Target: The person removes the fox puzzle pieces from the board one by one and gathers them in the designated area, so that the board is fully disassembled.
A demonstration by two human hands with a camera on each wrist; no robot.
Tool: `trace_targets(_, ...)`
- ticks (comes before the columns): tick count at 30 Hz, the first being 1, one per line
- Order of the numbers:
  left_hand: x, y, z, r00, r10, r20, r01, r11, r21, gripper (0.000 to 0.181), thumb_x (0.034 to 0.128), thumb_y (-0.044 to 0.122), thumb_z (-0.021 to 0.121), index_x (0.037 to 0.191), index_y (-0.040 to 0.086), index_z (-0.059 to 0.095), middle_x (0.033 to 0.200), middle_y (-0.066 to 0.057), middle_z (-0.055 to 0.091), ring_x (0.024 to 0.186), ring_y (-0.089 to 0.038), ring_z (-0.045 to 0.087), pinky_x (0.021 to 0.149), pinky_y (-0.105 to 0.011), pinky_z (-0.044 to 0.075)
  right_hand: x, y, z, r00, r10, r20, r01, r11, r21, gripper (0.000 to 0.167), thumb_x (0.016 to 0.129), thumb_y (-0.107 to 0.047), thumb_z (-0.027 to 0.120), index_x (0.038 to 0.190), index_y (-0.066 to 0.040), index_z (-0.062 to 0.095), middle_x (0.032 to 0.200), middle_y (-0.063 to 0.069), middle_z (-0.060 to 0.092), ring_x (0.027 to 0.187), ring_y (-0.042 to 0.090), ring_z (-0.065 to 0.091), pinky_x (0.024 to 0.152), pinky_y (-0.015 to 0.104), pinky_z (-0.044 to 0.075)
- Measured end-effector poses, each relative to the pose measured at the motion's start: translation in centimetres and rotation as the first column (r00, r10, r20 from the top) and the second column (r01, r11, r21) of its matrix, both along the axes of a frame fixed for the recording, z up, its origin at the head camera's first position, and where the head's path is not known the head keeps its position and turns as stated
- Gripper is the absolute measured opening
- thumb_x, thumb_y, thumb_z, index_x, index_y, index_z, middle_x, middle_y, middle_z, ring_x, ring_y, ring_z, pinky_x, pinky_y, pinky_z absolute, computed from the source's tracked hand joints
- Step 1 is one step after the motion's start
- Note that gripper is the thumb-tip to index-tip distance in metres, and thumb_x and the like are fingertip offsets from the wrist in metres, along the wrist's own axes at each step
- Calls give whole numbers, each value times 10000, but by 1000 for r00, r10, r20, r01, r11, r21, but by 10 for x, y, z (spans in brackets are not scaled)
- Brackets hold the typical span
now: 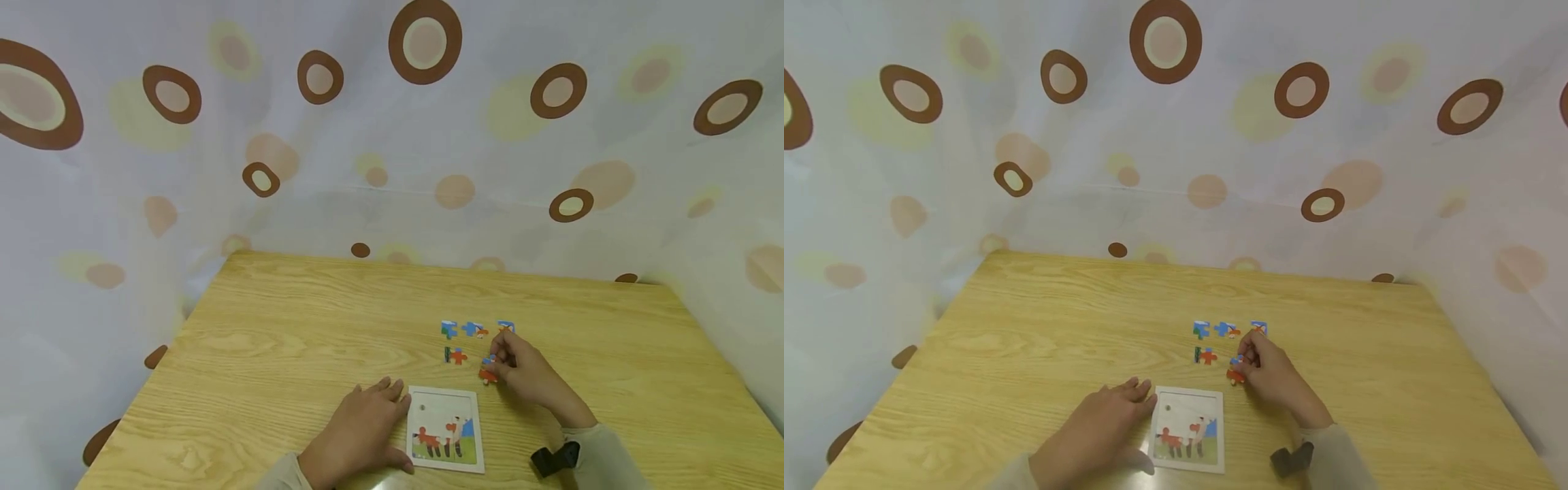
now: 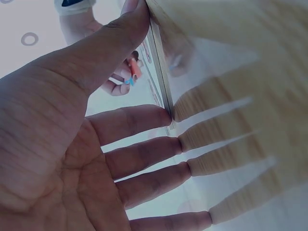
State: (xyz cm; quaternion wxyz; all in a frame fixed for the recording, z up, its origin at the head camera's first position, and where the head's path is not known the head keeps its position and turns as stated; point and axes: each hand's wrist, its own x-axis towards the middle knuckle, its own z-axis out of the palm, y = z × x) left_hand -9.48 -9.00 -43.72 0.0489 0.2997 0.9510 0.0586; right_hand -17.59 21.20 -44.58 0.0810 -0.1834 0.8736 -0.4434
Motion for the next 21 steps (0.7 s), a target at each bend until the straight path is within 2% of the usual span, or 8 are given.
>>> trace_targets(8,0,0,0,1000,-1,6,1,1000,6,961,649,735,815,1391,143,670,1469,-73,592,1347,-287,561,939,-588,546,-19,10,-5,1000,-19,-19,20,997,74,137,993,13,631,1010,-36,505,856,55,493,688,155,463,582,265,401)
trace_targets(11,-1,0,0,1000,1,11,-1,1000,8,959,651,732,816,1393,143,668,1471,-74,590,1349,-289,559,942,-590,544,-24,7,-7,998,-33,-56,39,994,105,136,987,10,645,1020,-30,520,858,46,517,714,161,476,601,269,407)
trace_targets(21,-1,-1,0,1000,11,24,-11,1000,4,959,657,735,813,1402,149,662,1483,-67,580,1364,-278,546,958,-586,537,-27,-6,-7,996,-46,-75,58,984,166,93,997,24,627,1027,-7,545,883,67,542,742,189,518,628,309,453)
